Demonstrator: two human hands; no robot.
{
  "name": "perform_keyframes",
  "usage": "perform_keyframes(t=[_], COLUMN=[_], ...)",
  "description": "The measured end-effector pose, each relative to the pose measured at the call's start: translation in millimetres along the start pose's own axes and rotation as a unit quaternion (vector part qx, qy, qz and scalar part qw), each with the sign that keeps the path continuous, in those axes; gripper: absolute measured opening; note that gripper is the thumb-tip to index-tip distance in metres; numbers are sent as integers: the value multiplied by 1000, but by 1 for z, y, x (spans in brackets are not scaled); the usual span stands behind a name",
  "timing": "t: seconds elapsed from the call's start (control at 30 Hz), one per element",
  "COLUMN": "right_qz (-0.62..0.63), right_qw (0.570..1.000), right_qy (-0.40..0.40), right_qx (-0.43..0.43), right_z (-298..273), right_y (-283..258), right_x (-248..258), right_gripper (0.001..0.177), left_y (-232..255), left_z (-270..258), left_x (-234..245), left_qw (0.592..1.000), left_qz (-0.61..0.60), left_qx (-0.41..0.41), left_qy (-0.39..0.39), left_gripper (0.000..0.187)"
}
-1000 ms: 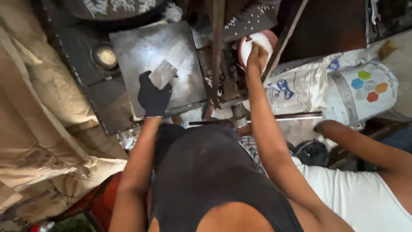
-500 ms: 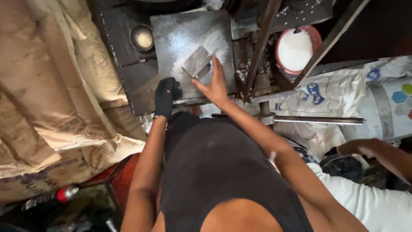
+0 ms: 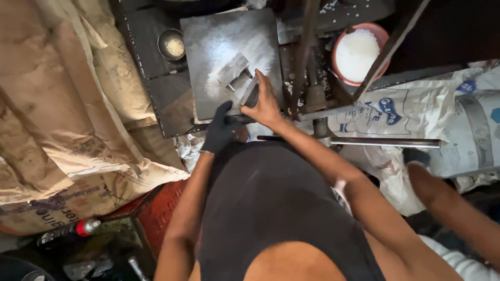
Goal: The person repeatedly places a metal mold into a press machine, operates the lever to press the mold, and removes the finished molded pieces. The person collects the molded pieces and places them into a nearby container.
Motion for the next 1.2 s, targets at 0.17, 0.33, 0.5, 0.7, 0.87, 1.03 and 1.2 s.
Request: perform_keyframes(t=[0.17, 0.33, 0.5, 0.7, 0.87, 1.03, 1.2], right_qz=[58, 0, -131, -165, -160, -184, -172], right_qw=[998, 993, 977, 970, 969, 964, 960], right_qy=[-24, 114, 169, 162, 161, 172, 219], right_qx=[1, 27, -5, -71, -97, -86, -34], right_z=[-10, -16, -6, -12, -12, -9, -12], right_y=[-33, -27, 18, 41, 44, 38, 25], right_x=[73, 165, 197, 191, 191, 194, 195], right_gripper=[48, 11, 11, 15, 16, 14, 15], left_y=[32, 55, 65, 78, 55, 86, 93], left_z=[35, 75, 138, 203, 254, 248, 187], left_x=[-52, -84, -114, -132, -143, -96, -13], left_qw=[970, 945, 980, 894, 865, 881, 942], left_qz=[209, 254, 117, 291, 456, 404, 304], left_qx=[-1, 6, -44, -336, -210, -231, -81], left_qy=[127, 206, 153, 60, 18, -87, -114], left_gripper=[57, 48, 45, 34, 33, 38, 63])
Point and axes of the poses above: each hand's wrist, its own z-axis towards the middle knuckle, its own x-axis out of the back of the hand, y = z × x, the point moved 6 cm from there along z, towards the middle knuckle, and after that the axes turned 5 degrees about y, right-handed, at the moved point
